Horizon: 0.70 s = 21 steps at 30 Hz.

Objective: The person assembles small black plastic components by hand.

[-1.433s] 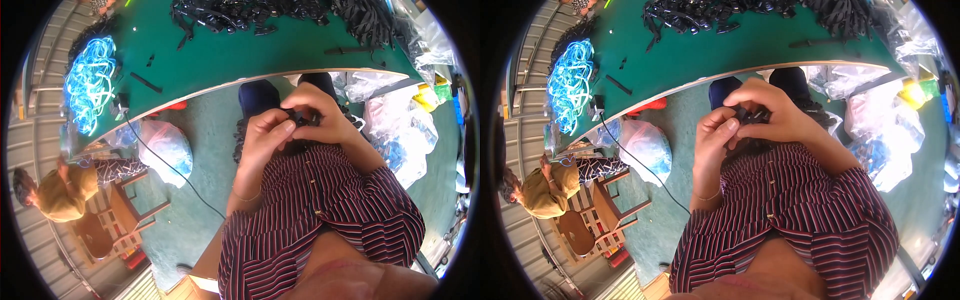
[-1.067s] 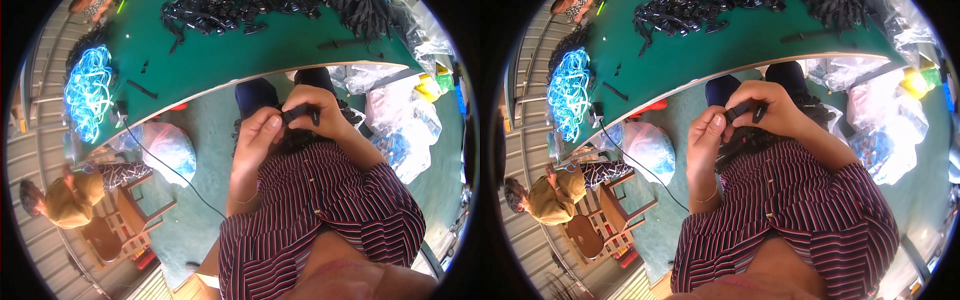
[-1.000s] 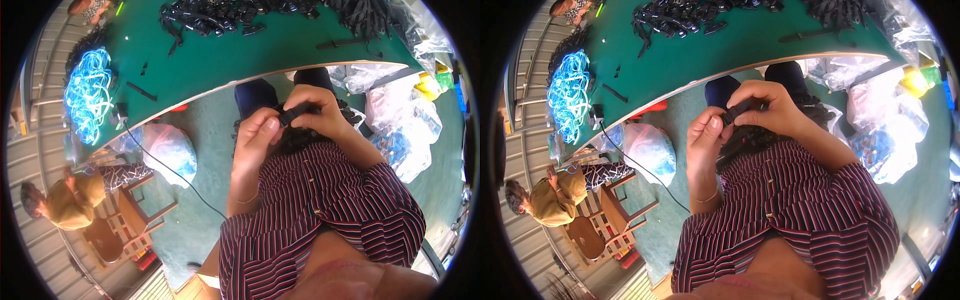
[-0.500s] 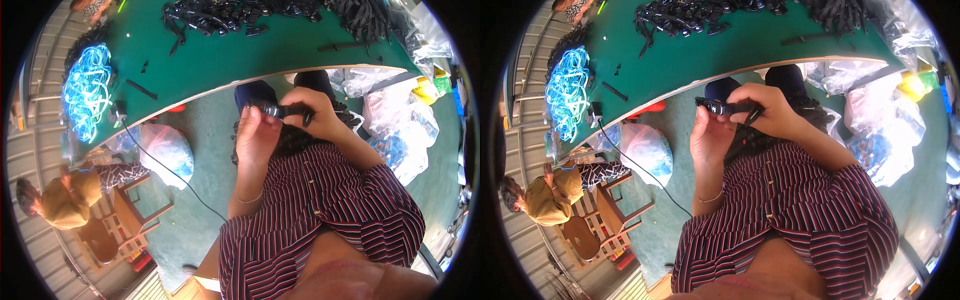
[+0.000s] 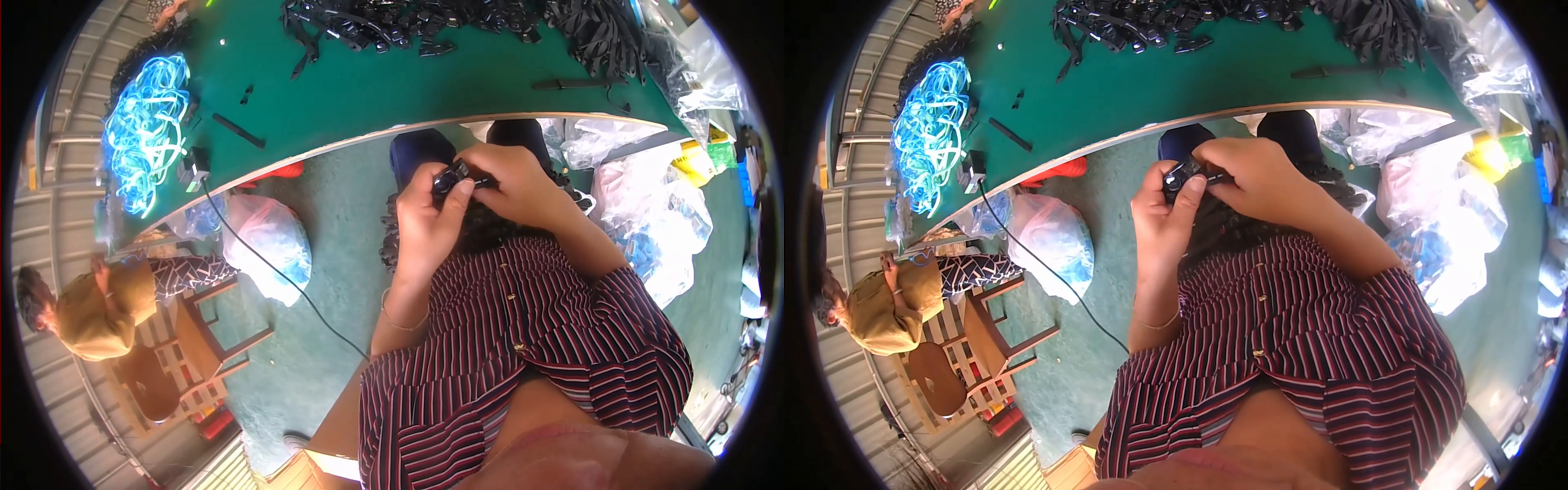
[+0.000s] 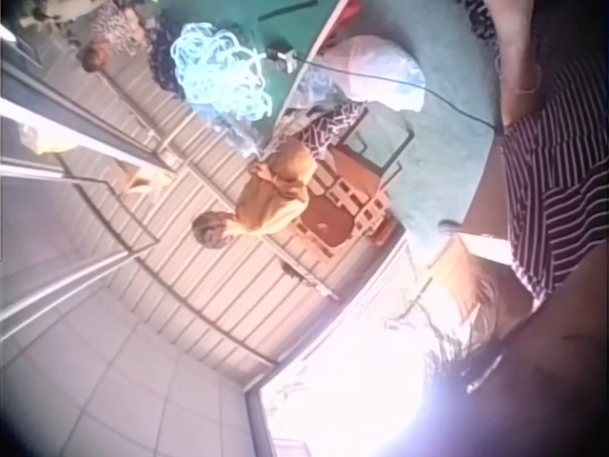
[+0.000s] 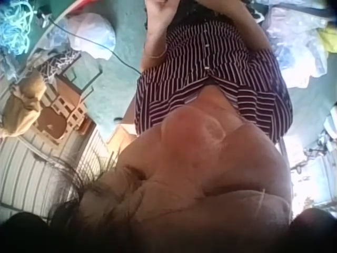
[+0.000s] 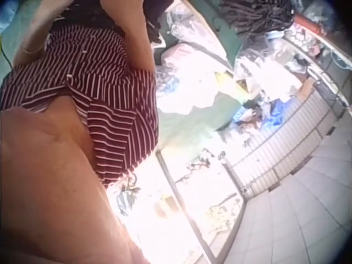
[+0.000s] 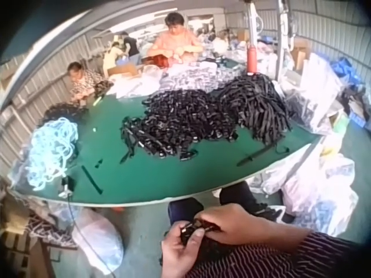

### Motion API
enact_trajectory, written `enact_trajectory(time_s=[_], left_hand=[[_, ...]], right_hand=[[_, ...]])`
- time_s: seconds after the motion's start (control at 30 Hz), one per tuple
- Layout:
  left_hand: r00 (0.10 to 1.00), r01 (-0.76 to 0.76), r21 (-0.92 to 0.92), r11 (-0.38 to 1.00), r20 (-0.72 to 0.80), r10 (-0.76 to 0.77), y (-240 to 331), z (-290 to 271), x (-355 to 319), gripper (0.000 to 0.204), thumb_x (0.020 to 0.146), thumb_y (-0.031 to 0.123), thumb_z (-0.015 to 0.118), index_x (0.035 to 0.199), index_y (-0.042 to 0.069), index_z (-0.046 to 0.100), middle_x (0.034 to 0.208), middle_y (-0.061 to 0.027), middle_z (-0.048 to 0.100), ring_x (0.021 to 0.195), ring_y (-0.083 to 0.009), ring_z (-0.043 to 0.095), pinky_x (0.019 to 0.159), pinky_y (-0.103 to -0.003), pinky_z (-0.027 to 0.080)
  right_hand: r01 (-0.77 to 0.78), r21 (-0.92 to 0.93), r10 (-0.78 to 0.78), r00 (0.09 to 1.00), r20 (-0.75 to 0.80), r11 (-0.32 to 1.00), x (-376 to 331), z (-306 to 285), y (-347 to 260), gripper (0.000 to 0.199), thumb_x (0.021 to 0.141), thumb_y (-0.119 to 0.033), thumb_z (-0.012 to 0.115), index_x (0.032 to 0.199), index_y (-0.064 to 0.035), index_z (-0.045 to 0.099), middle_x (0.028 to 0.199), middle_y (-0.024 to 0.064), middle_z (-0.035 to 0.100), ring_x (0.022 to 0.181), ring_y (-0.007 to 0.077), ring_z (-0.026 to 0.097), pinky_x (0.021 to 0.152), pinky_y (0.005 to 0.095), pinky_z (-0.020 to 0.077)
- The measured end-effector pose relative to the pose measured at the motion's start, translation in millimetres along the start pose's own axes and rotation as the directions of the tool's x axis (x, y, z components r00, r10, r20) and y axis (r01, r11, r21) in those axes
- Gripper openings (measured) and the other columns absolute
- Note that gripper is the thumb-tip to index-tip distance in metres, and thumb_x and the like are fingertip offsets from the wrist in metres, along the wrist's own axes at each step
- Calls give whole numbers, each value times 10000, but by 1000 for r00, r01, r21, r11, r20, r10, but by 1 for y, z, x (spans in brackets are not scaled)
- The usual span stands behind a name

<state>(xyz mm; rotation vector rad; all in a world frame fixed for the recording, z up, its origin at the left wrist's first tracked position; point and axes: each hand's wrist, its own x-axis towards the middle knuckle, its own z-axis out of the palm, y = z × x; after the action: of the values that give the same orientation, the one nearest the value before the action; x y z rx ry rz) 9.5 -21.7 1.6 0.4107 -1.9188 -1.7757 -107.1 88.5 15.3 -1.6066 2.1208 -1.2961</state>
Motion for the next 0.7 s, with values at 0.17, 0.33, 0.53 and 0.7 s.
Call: enact_trajectory(time_s=[0.17,0.33,0.53,0.7], left_hand=[[993,118,-277,954,37,-112,2,0,3,190,821,148,640,898,8,536,727,4,530,671,-52,453,614,-190,398],[987,112,-642,759,158,-12,-4,6,5,290,884,315,524,808,38,490,625,15,403,579,-87,349,571,-239,322],[971,204,-624,754,226,-76,-6,14,5,376,908,391,449,737,56,441,569,15,335,538,-112,307,562,-276,295],[966,226,-660,716,249,-76,-10,20,5,380,923,383,412,740,51,426,566,10,348,538,-112,325,552,-276,285]], right_hand=[[-184,545,65,971,229,818,-7,-16,5,112,828,-66,549,926,-14,535,698,35,534,637,105,525,562,250,417],[-285,764,305,945,121,578,-10,-17,2,89,865,-79,502,916,-12,532,681,-3,493,611,52,448,533,192,362],[-427,840,334,887,318,335,-10,-7,2,134,874,-139,502,894,-13,542,691,-15,496,610,45,434,538,177,343],[-387,823,311,911,271,415,-11,-11,4,108,845,-116,510,874,-18,544,706,-10,490,610,45,442,532,183,337]])
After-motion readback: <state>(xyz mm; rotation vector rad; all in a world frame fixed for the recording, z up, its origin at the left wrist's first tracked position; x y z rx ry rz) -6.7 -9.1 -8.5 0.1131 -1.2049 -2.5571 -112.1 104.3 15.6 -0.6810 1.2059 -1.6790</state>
